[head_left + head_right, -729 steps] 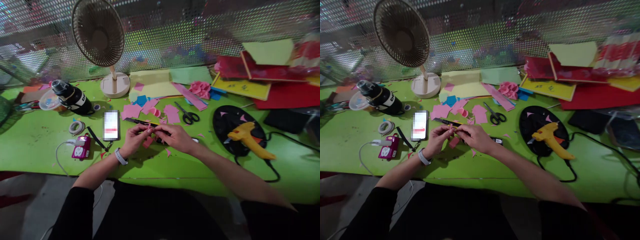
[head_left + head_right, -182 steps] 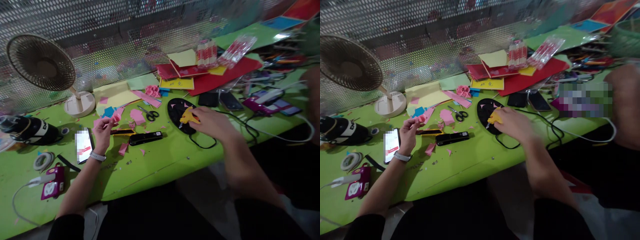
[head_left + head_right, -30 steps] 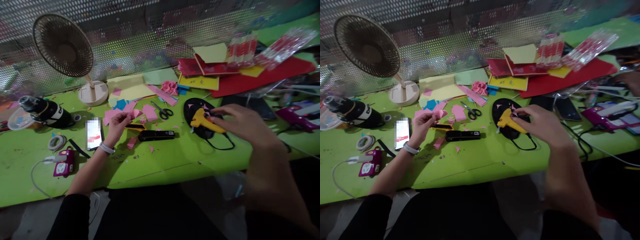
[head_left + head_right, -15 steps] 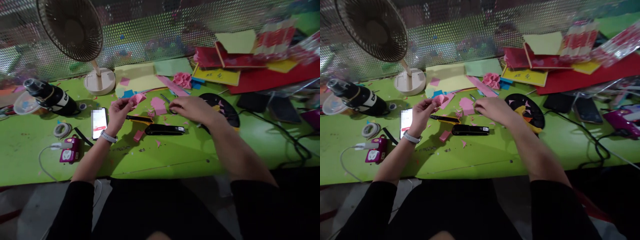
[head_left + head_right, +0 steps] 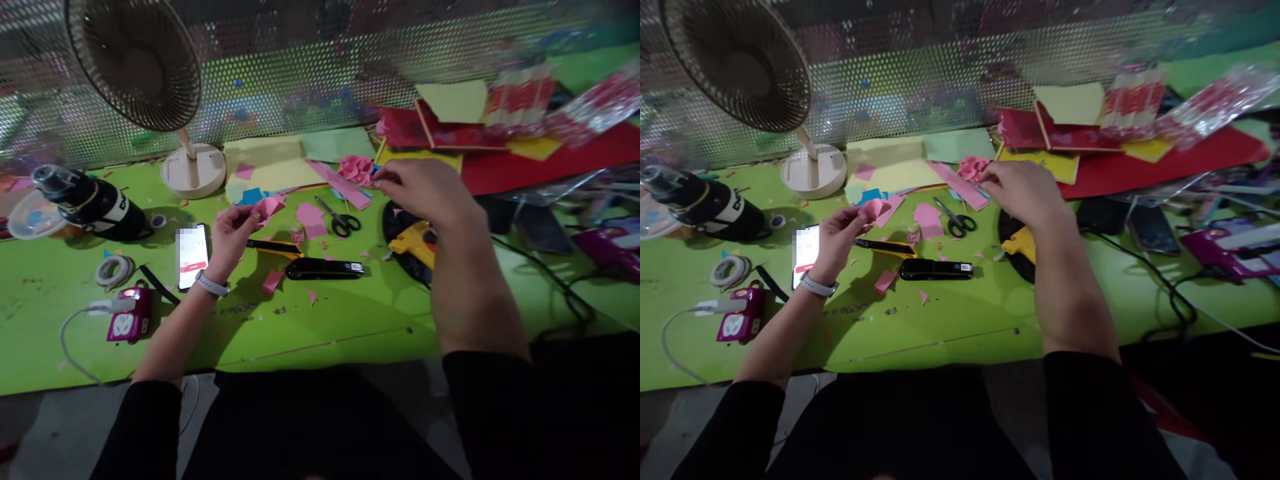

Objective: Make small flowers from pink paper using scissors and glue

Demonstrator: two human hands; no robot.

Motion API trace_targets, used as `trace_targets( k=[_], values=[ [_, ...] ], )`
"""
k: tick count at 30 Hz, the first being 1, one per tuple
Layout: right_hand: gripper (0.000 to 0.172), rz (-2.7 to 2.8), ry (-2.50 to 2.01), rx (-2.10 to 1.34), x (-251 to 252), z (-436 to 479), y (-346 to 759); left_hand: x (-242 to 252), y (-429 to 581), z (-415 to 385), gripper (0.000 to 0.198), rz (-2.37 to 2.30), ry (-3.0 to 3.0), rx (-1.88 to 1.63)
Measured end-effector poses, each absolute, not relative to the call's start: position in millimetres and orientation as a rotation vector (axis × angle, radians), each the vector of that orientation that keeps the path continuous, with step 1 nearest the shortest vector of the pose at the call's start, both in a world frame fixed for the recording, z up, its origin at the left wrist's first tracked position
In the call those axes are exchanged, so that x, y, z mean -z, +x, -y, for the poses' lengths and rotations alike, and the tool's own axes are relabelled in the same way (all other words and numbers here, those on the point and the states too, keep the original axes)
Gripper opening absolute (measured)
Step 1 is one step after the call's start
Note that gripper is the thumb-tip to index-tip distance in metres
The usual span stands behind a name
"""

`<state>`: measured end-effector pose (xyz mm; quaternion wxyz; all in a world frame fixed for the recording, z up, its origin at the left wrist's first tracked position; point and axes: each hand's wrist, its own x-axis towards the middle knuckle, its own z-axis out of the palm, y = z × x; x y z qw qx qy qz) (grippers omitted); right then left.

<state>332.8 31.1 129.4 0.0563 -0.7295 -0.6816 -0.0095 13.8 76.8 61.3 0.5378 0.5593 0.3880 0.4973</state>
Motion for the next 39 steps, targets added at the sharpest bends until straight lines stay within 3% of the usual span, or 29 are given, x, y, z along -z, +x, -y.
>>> trace_targets(
  k=[6,12,21,29,39],
  values=[
    [0.029,2.057,-2.414,-0.041,-121,-32,343,-63,15,-79,0.023,-0.943,1.305,-1.215],
    [0.029,2.288,-2.199,-0.190,-106,-35,328,-72,8,-85,0.019,-0.969,1.296,-1.338],
    [0.013,2.398,-1.910,-0.509,-74,-24,297,-70,9,-81,0.023,-0.922,1.310,-1.296],
    [0.022,2.470,-1.917,-0.552,-61,-17,281,-60,16,-77,0.024,-0.925,1.336,-1.209],
    [0.014,2.364,-1.821,-0.594,-51,-22,284,-49,24,-68,0.019,-0.886,1.293,-1.092]
  ],
)
